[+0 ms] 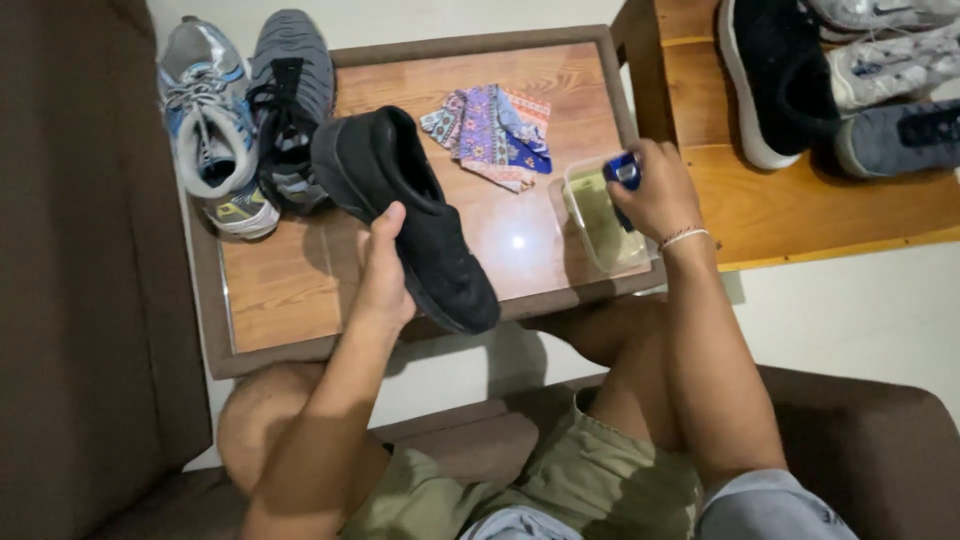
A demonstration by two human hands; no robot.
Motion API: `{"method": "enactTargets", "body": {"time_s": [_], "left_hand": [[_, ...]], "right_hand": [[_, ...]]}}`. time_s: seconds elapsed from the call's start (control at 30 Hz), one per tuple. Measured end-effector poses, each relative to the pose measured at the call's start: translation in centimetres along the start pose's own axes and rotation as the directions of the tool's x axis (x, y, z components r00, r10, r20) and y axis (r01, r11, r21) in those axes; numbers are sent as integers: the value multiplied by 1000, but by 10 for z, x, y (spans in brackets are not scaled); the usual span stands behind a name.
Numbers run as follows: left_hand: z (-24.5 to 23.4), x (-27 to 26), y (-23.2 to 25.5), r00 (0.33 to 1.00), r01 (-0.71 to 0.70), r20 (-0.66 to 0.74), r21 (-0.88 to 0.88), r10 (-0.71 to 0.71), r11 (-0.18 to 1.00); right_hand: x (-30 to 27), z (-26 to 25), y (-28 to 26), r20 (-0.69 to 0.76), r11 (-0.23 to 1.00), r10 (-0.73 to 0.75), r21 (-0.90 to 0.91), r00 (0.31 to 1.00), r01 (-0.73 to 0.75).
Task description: Cleaning a black leather shoe using a small brush and cleaning solution.
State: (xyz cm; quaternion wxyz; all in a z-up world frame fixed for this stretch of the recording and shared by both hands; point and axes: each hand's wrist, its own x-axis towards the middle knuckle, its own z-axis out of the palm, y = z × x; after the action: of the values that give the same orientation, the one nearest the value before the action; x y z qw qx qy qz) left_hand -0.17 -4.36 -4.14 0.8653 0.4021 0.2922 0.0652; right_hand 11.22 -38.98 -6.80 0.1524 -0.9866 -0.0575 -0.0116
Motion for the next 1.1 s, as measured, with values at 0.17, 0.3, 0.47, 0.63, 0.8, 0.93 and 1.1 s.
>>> {"method": "enactTargets", "body": {"time_s": [0.17, 0.3, 0.47, 0.63, 0.8, 0.93, 1.1], "left_hand": [[-7, -1, 0, 998, 4, 68, -49, -1, 999], [-10, 5, 3, 998, -23, 53, -95, 28, 995], [-6, 4, 9, 997, -26, 68, -130, 35, 991], [-7, 1, 5, 995, 13, 102, -130, 1, 991], [10, -12, 15, 995, 64, -68, -59, -68, 996], [32, -32, 34, 979, 73, -200, 198, -32, 978], [37, -49, 35, 991, 95, 74, 197, -111, 976]], "right_hand": [[-9, -12, -24, 7, 1000, -11, 8, 1000, 11], [-2, -7, -22, 204, 994, 91, -74, 975, -77], [0, -14, -23, 126, 995, 101, -4, 987, -101], [1, -5, -16, 150, 995, 100, -35, 984, -96], [-19, -64, -88, -237, 912, -311, 197, 920, 359], [-50, -66, -148, -453, 705, -489, 297, 745, 644], [-85, -33, -203, -429, 458, -696, 353, 576, 816]]}}
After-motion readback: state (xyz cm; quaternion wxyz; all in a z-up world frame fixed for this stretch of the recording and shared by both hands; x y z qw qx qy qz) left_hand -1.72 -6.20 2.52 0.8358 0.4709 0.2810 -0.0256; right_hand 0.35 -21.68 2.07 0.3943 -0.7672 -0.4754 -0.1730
